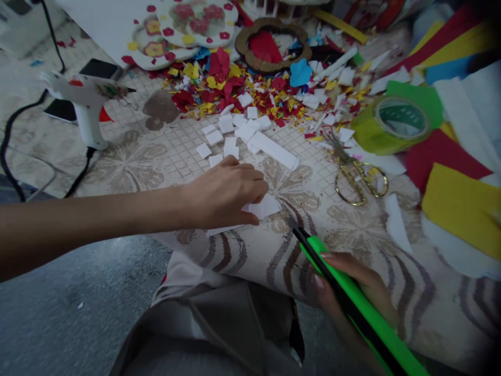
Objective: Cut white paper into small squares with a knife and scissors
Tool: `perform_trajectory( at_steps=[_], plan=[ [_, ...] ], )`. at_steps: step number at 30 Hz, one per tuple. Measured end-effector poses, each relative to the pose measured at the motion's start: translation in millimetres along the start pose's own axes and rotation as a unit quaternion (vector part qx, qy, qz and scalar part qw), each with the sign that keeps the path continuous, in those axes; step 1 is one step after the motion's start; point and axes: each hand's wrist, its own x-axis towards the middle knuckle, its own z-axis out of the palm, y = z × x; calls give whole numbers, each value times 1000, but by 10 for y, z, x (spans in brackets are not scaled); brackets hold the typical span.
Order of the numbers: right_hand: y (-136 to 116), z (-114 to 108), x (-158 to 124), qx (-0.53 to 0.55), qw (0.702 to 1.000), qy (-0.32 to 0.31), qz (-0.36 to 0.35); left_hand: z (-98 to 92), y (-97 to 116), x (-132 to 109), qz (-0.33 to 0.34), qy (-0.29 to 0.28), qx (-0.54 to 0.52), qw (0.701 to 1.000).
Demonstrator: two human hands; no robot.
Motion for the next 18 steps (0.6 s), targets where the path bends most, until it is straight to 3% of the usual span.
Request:
perform_trajectory(
  at_steps=[8, 18],
  plan=[
    [62, -9, -52, 20, 1000, -2, 11, 117, 200, -126, -121, 42, 16, 992],
    [63, -19, -1, 38, 999, 9, 9, 215, 338, -199, -148, 86, 55, 984]
  ],
)
